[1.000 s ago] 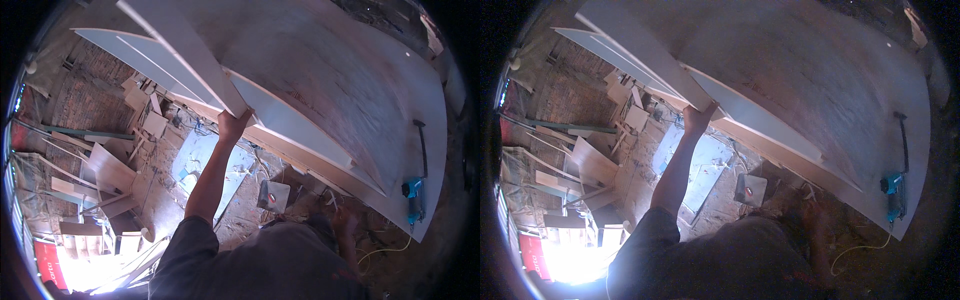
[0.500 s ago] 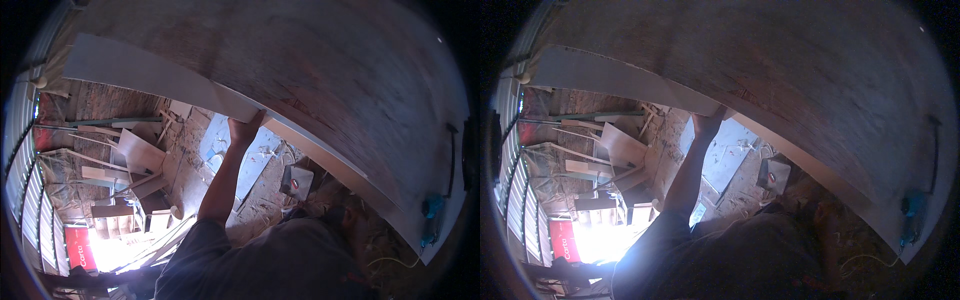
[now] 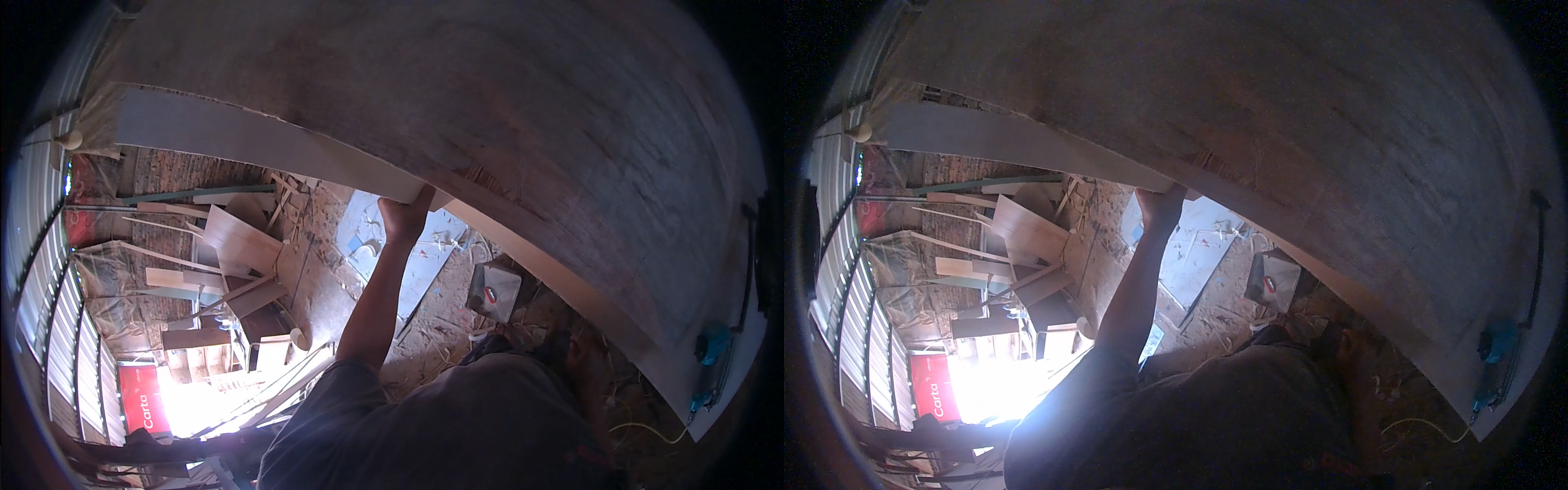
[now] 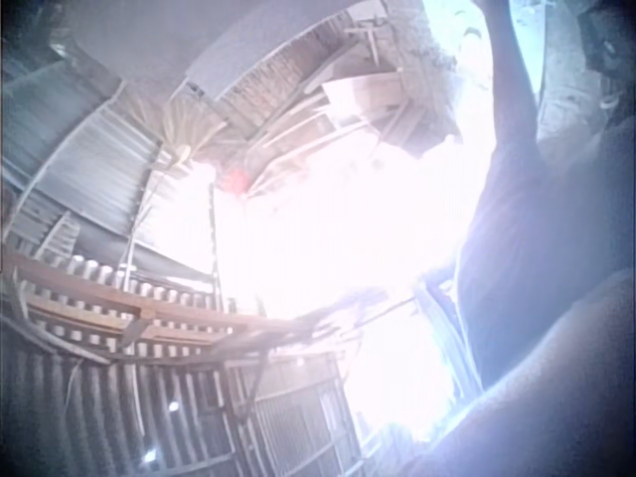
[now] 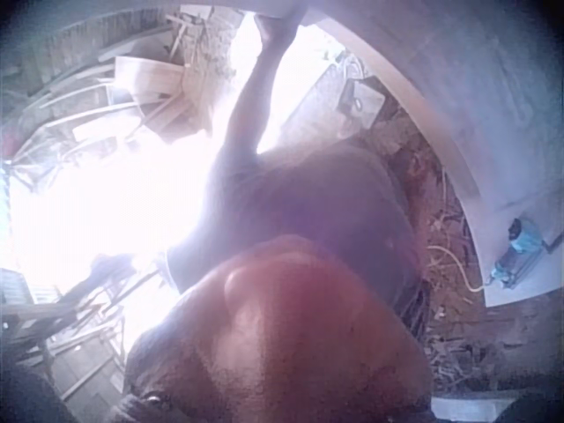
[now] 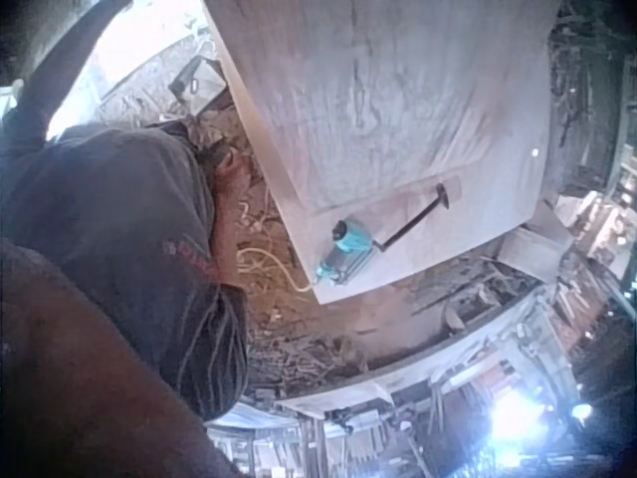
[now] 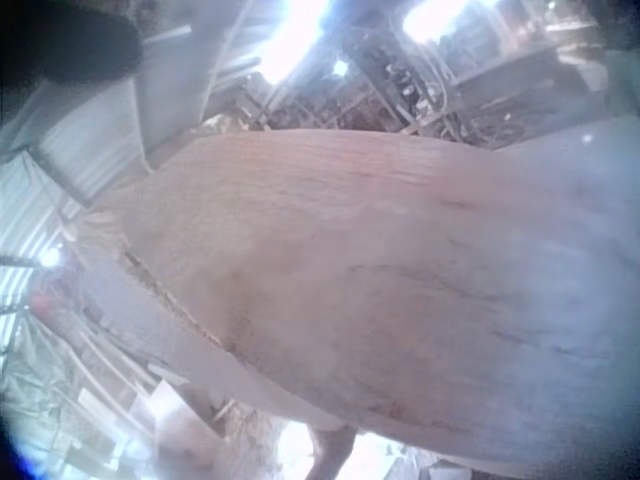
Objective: The person attaches wooden trim pieces to the edges of a large curved wooden panel using a pneumatic nail gun. They position the trim, secure it with nails, and occasionally use a hammer to adjust the fit.
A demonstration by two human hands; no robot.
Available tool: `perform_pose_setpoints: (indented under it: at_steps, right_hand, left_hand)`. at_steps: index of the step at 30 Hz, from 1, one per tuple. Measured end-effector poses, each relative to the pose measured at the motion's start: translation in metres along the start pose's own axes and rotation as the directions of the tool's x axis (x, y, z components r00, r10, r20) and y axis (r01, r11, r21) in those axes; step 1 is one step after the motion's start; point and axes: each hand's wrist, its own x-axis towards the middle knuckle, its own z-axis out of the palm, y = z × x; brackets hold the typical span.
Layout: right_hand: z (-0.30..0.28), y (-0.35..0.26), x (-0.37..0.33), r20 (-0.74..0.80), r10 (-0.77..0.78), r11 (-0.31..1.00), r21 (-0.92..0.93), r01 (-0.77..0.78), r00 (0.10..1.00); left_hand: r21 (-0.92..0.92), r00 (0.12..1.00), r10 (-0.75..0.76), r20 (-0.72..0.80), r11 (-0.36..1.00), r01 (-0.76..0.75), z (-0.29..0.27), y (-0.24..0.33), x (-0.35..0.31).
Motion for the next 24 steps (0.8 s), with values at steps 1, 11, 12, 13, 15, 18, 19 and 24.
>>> perform_pose_setpoints:
  at_steps: [1, 11, 12, 13, 15, 18, 19, 24]
  right_hand:
    - [0.003, 0.007, -0.001, -0.003, -0.010, 1.000, -0.001, 0.010, 1.000]
    - [0.019, 0.032, -0.005, -0.051, -0.040, 0.998, 0.036, 0.042, 0.998]
    - [0.021, 0.033, -0.005, -0.063, -0.037, 0.998, 0.043, 0.040, 0.997]
    - [0.024, 0.033, -0.006, -0.068, -0.023, 0.998, 0.052, 0.027, 0.997]
    - [0.022, 0.027, -0.005, -0.055, 0.003, 0.999, 0.052, 0.000, 0.998]
    - [0.020, 0.020, -0.007, -0.048, -0.003, 1.000, 0.030, 0.004, 0.999]
    - [0.023, 0.020, -0.010, -0.075, -0.034, 0.999, 0.034, 0.037, 0.997]
    - [0.010, -0.002, -0.012, 0.023, -0.139, 0.984, -0.107, 0.141, 0.990]
  left_hand:
    - [0.014, 1.000, -0.014, -0.008, 1.000, 0.014, 0.000, -0.002, -0.001]
    - [-0.047, 0.993, -0.049, 0.105, 0.997, 0.055, -0.002, -0.005, 0.006]
    - [-0.072, 0.993, -0.048, 0.108, 0.996, 0.056, -0.001, -0.004, 0.007]
    - [-0.097, 0.993, -0.046, 0.111, 0.994, 0.057, 0.000, -0.004, 0.007]
    - [-0.153, 0.994, -0.034, 0.100, 0.987, 0.049, 0.002, -0.005, 0.007]
    - [-0.157, 0.990, -0.038, 0.134, 0.986, 0.059, -0.002, -0.006, 0.009]
    - [-0.144, 0.987, -0.044, 0.154, 0.987, 0.066, -0.005, -0.007, 0.009]
    - [-0.085, 0.992, -0.017, 0.123, 0.996, 0.027, -0.008, 0.008, 0.010]
